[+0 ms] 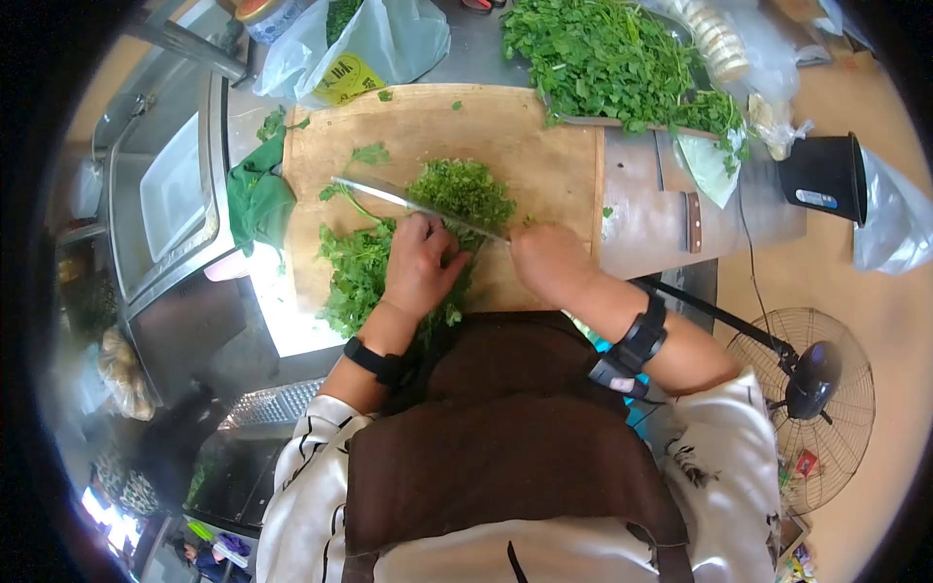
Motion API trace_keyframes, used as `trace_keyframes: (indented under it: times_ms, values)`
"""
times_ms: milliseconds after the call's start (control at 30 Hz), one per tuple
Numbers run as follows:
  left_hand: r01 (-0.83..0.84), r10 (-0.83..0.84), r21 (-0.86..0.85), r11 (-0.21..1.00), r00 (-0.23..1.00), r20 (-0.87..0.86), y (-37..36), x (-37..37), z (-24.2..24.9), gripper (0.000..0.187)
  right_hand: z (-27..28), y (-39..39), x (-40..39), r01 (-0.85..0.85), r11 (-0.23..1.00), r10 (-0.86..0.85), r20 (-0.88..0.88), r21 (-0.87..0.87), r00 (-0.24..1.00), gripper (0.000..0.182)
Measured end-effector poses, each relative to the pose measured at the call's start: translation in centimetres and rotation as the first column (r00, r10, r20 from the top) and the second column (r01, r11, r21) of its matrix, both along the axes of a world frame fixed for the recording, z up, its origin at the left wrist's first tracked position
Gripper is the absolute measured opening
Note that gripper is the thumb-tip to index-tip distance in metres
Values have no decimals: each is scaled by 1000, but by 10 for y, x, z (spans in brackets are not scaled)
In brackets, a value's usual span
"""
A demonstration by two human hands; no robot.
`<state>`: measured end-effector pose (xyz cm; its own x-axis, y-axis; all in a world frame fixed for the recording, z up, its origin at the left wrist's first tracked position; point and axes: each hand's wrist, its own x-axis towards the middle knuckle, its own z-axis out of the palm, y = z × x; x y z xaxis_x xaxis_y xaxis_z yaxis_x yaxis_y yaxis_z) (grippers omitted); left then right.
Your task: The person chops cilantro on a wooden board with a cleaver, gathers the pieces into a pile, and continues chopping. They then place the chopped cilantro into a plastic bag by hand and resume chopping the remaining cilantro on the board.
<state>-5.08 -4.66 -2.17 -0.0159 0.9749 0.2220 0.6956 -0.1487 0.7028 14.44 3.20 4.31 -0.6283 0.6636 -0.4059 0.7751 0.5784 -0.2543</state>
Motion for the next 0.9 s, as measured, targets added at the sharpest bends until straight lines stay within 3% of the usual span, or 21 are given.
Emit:
trace_keyframes:
  times_ms: [100, 200, 300, 400, 500, 600, 700, 900]
  values:
    - [-12, 12, 40, 999, 1000, -10, 4, -1, 3, 21, 14, -1, 17, -57, 997, 61, -82, 55, 995, 21]
    - [-23, 23, 62, 998, 1000, -2, -2, 2, -7, 21, 69, -15, 22, 33, 999, -33, -4, -42, 999, 17]
    - [-17, 16, 116, 993, 1000, 4, 4, 1, -10, 22, 87, -23, 28, 18, 998, -12, 82, -65, 997, 13]
    - [-17, 16, 85, 996, 1000, 18, 2, 1, -8, 22, 71, -17, 18, 19, 994, 1, 181, -109, 984, 11]
    - [-7, 7, 29, 1000, 1000, -6, 0, 2, -3, 23, 5, -6, 4, 1, 997, 2, 46, -76, 999, 13]
    - [-16, 18, 71, 997, 999, -29, 1, 1, 3, 24, -10, -1, -3, -12, 999, 15, -86, 32, 996, 12]
    - [-15, 19, 78, 997, 999, -41, 0, 1, 3, 24, 18, -2, 3, 21, 1000, -18, -122, 17, 992, 12]
    - [-49, 58, 133, 990, 996, -65, -2, 3, -3, 23, 88, -19, 25, 23, 994, -16, 71, -102, 997, 16]
